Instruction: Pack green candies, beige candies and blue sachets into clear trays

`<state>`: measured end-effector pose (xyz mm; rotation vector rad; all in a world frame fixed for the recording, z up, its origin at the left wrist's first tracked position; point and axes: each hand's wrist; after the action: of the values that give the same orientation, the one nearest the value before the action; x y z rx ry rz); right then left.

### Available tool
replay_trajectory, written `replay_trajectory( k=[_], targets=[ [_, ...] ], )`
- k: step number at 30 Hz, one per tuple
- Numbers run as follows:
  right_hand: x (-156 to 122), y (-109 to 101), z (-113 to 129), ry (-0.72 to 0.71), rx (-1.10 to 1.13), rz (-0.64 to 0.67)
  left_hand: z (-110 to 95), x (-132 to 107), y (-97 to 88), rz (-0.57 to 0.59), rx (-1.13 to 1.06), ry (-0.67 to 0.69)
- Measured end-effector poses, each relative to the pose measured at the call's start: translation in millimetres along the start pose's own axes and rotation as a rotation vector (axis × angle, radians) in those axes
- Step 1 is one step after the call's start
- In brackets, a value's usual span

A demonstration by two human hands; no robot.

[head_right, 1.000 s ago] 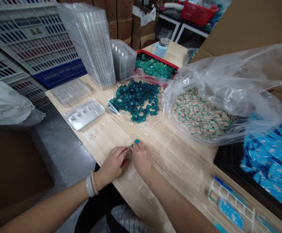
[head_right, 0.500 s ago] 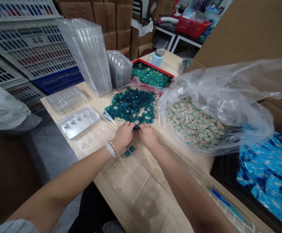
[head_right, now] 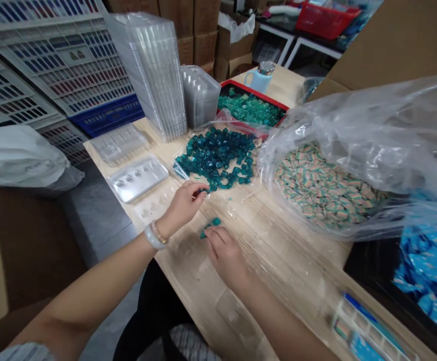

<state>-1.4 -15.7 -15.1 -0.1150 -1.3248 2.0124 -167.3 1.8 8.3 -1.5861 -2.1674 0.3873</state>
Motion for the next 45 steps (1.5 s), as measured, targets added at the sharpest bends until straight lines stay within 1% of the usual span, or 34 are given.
replay_trajectory(
  k=[3, 6, 7, 9, 11, 13, 15, 16, 17, 18, 20, 21, 23, 25, 26, 27, 29, 31, 33, 34, 35, 36, 37, 39, 40, 41, 42, 45],
  targets=[
    [0.2, 4.2, 0.6, -0.071, -0.113, 0.051, -1.1, -43.4, -10.8, 0.018, -0.073, -0.079],
    [1.1, 6.0, 5.0, -0.048, -0.22, 0.116, 6.6, -87.8, -13.1, 0.02, -0.141, -0.182],
    [0.0, 6.6, 7.5, -0.018, -0.248, 0.136, 9.9, -97.4, -12.0, 0.014, -0.167, -0.199],
    [-4.1, 7.1, 12.5, 0.048, -0.28, 0.179, 15.2, -106.5, -9.5, 0.005, -0.216, -0.2],
    [-8.0, 5.0, 15.5, 0.116, -0.254, 0.194, 17.1, -105.2, -8.6, 0.021, -0.253, -0.182],
    [-8.3, -0.1, 15.8, 0.194, -0.142, 0.142, 15.4, -99.6, -9.3, 0.065, -0.297, -0.161],
    [-3.2, -6.5, 14.5, 0.274, 0.081, 0.081, 11.2, -94.5, -9.8, 0.122, -0.361, -0.129],
    [1.1, -9.4, 13.8, 0.313, 0.226, 0.081, 8.7, -92.7, -9.6, 0.144, -0.404, -0.118],
    [6.0, -11.9, 13.3, 0.355, 0.383, 0.109, 6.1, -91.4, -9.3, 0.163, -0.457, -0.12],
    [11.0, -14.0, 13.2, 0.404, 0.539, 0.153, 3.5, -90.5, -8.9, 0.182, -0.524, -0.143],
    [19.2, -17.5, 13.7, 0.527, 0.803, 0.228, -0.8, -89.4, -9.7, 0.243, -0.693, -0.248],
    [21.7, -19.2, 13.6, 0.595, 0.9, 0.238, -2.1, -88.9, -11.3, 0.282, -0.789, -0.318],
    [22.6, -22.9, 11.3, 0.718, 1.028, 0.189, -2.0, -87.6, -16.8, 0.326, -0.954, -0.462],
    [18.1, -26.3, 4.8, 0.796, 1.05, 0.095, 2.1, -85.8, -23.1, 0.285, -1.016, -0.557],
    [14.2, -27.3, 0.6, 0.813, 1.009, 0.062, 5.3, -84.8, -25.2, 0.249, -0.982, -0.568],
    [9.5, -27.5, -3.5, 0.812, 0.932, 0.048, 8.7, -83.8, -26.0, 0.215, -0.903, -0.548],
    [-0.7, -25.3, -9.4, 0.732, 0.698, 0.066, 14.2, -81.8, -23.4, 0.174, -0.662, -0.421],
    [-9.1, -21.3, -9.9, 0.587, 0.444, 0.088, 15.2, -80.3, -16.8, 0.172, -0.429, -0.256],
    [-12.6, -18.0, -5.7, 0.464, 0.234, 0.053, 10.7, -79.4, -10.4, 0.182, -0.297, -0.133],
    [-12.2, -17.1, -2.6, 0.436, 0.179, 0.025, 7.1, -79.1, -8.2, 0.187, -0.266, -0.095],
    [-10.4, -16.8, 0.7, 0.429, 0.176, 0.007, 2.9, -78.8, -6.9, 0.191, -0.252, -0.067],
    [-7.4, -16.8, 3.8, 0.443, 0.234, 0.003, -1.2, -78.6, -6.2, 0.191, -0.251, -0.045],
    [-3.8, -17.0, 6.6, 0.476, 0.348, 0.017, -5.0, -78.4, -6.0, 0.192, -0.257, -0.028],
    [3.7, -17.8, 10.8, 0.564, 0.656, 0.086, -10.6, -77.7, -6.3, 0.193, -0.291, -0.022],
    [6.7, -18.2, 12.3, 0.611, 0.797, 0.116, -12.4, -77.3, -6.6, 0.189, -0.332, -0.043],
    [8.8, -18.6, 13.4, 0.654, 0.913, 0.132, -13.6, -76.7, -7.0, 0.184, -0.398, -0.086],
    [10.1, -19.0, 14.4, 0.687, 1.005, 0.139, -14.5, -76.2, -7.4, 0.194, -0.491, -0.159],
    [9.5, -19.0, 16.9, 0.72, 1.17, 0.137, -16.7, -74.7, -9.9, 0.301, -0.845, -0.491]
  ],
)
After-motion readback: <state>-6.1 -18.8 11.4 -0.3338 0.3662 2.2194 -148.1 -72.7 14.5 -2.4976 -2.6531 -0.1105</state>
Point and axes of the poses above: each hand's wrist, its own x-axis towards the middle knuckle, its own y-axis out of the palm, z = x × y, and after that the axes turned 7 degrees about -x, right-handed
